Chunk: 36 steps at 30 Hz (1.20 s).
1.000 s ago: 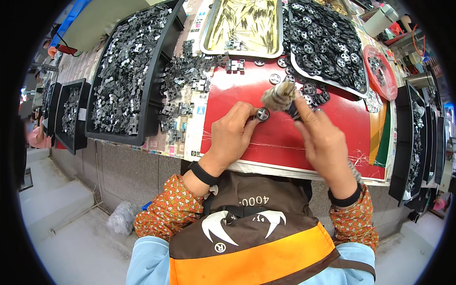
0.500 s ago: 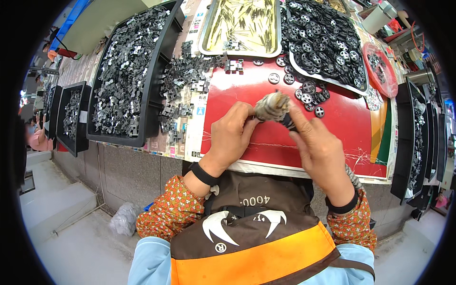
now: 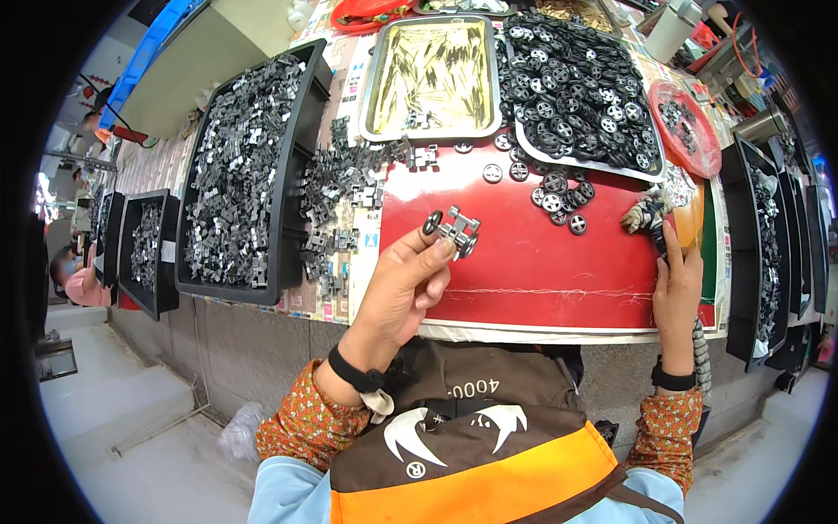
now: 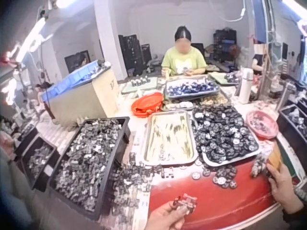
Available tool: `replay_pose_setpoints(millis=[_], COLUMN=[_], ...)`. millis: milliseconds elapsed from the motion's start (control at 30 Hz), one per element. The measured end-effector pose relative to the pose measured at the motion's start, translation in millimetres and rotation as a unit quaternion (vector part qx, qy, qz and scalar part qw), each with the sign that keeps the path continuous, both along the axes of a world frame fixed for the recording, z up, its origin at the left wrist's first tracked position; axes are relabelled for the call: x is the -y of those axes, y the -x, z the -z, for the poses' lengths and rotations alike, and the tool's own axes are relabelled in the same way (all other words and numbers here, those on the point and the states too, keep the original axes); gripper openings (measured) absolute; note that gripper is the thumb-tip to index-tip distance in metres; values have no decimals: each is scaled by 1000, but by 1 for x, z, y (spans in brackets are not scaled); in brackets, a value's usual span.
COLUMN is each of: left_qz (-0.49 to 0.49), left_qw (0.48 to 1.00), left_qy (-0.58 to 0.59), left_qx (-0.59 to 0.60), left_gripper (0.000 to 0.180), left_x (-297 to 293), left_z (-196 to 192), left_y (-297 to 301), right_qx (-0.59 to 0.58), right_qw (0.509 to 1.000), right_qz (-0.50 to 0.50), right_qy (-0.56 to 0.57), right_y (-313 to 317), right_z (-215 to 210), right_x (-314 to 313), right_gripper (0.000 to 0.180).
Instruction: Assembling small metal components using a hammer and precision tool at a workbench.
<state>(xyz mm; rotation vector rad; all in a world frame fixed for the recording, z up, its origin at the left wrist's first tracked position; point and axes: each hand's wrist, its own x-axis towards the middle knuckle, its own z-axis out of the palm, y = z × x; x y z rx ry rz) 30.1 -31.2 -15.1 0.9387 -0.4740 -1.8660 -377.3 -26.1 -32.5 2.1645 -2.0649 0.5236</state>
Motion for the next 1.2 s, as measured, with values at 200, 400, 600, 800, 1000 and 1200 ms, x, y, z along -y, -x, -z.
replay_pose_setpoints(millis=[200, 400, 600, 800, 1000, 1200], left_qz=[19, 19, 20, 42, 92, 93], left_qw=[1000, 989, 965, 972, 969, 918], left_qy=[8, 76, 147, 123, 127, 114], left_qx=[18, 126, 217, 198, 189, 368], left_gripper=[14, 14, 16, 17, 23, 13], left_x=[-4, -12, -18, -19, -16, -12], left_z=[-13, -18, -16, -9, -7, 3], left_y=[15, 29, 39, 43, 35, -21], right_qx=[68, 564, 692, 692, 597, 295], right_qw=[994, 743, 617, 646, 775, 929], right_qz=[-89, -178, -136, -113, -95, 203], right_qy=[-13, -314, -349, -303, -187, 91], right_y=[-64, -150, -165, -160, -118, 147], right_z=[-40, -56, -47, -36, -56, -85], right_x=[8, -2, -6, -17, -8, -11], right_gripper=[37, 35, 35, 33, 36, 35])
